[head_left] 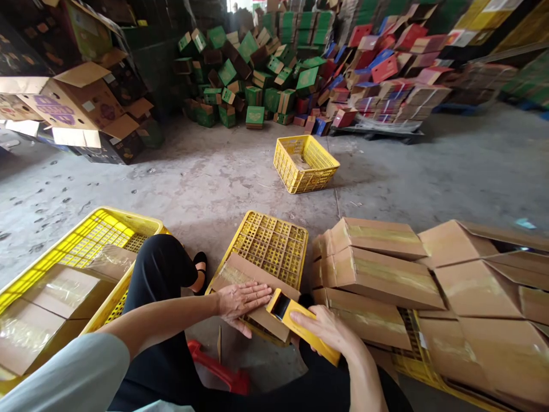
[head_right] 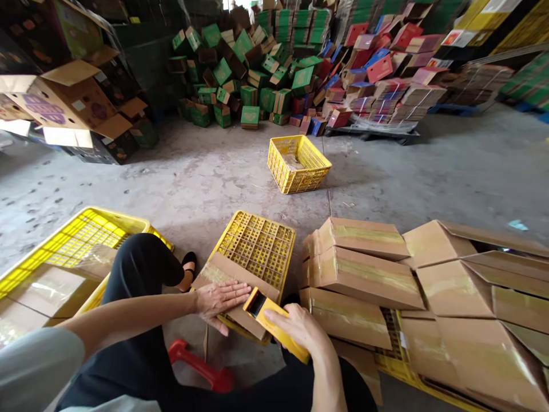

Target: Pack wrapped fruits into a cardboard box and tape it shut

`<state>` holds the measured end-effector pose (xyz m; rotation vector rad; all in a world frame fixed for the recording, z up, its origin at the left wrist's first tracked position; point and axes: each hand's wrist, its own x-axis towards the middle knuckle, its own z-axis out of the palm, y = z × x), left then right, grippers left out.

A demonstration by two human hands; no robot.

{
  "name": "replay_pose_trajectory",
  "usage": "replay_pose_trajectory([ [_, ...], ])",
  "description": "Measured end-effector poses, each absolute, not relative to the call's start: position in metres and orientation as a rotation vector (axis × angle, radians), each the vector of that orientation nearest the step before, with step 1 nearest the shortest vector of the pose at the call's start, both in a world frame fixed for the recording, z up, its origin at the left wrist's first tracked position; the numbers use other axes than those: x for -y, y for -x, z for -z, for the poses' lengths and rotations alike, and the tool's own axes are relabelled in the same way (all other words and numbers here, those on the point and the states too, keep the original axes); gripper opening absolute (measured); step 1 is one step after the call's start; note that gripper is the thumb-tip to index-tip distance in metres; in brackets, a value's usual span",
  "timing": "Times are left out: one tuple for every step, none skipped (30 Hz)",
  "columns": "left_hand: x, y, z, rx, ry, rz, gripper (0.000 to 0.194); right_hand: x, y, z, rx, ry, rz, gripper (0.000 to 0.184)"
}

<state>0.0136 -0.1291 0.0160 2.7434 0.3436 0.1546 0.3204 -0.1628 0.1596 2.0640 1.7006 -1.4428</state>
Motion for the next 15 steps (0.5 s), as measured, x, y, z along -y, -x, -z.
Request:
replay_pose_trajectory([
  [0.1292, -0.0134, -0.0146, -0.345, -2.742, -0.156, 0.117, 0.1628, -0.3214, -0.1607, -1.679, -2.043, 1.486, 0.039],
  [0.1295, -0.0132, -0.0134, -0.350, -2.741, -0.157, 0.116, 0.1630, -0.3225, -0.1618, -1.660, -2.023, 1.530, 0.040],
  [0.1297, -0.0131, -0.0125, -0.356, -2.740, -0.158, 0.116, 0.1633, -0.3236, -0.1628, -1.651, -2.007, 1.567, 0.041],
  [0.1300, -0.0130, -0.0118, -0.363, -2.740, -0.160, 0.115, 0.1638, -0.3247, -0.1637, -1.652, -1.994, 1.604, 0.041],
  [0.1302, -0.0130, -0.0115, -0.368, -2.742, -0.162, 0.114, 0.1644, -0.3259, -0.1643, -1.657, -1.981, 1.636, 0.042],
  [0.1303, -0.0130, -0.0115, -0.371, -2.745, -0.166, 0.113, 0.1651, -0.3271, -0.1647, -1.662, -1.970, 1.665, 0.043],
  [0.1303, -0.0131, -0.0118, -0.372, -2.751, -0.169, 0.112, 0.1658, -0.3280, -0.1647, -1.661, -1.961, 1.684, 0.044],
  [0.1303, -0.0131, -0.0125, -0.371, -2.757, -0.172, 0.111, 0.1664, -0.3286, -0.1646, -1.655, -1.963, 1.689, 0.045],
  [0.1303, -0.0132, -0.0133, -0.368, -2.764, -0.174, 0.110, 0.1670, -0.3290, -0.1643, -1.645, -1.976, 1.681, 0.046],
  [0.1303, -0.0133, -0.0144, -0.367, -2.769, -0.177, 0.109, 0.1675, -0.3291, -0.1639, -1.638, -1.999, 1.661, 0.046],
  [0.1304, -0.0135, -0.0156, -0.370, -2.771, -0.186, 0.110, 0.1681, -0.3289, -0.1635, -1.640, -2.019, 1.643, 0.047],
  [0.1304, -0.0141, -0.0168, -0.377, -2.771, -0.199, 0.110, 0.1687, -0.3287, -0.1630, -1.645, -2.030, 1.634, 0.047],
  [0.1304, -0.0150, -0.0180, -0.382, -2.770, -0.213, 0.111, 0.1692, -0.3284, -0.1625, -1.653, -2.038, 1.628, 0.047],
  [0.1304, -0.0165, -0.0192, -0.380, -2.768, -0.226, 0.112, 0.1698, -0.3283, -0.1619, -1.659, -2.045, 1.622, 0.047],
  [0.1303, -0.0185, -0.0204, -0.368, -2.767, -0.235, 0.113, 0.1704, -0.3282, -0.1611, -1.662, -2.046, 1.617, 0.046],
])
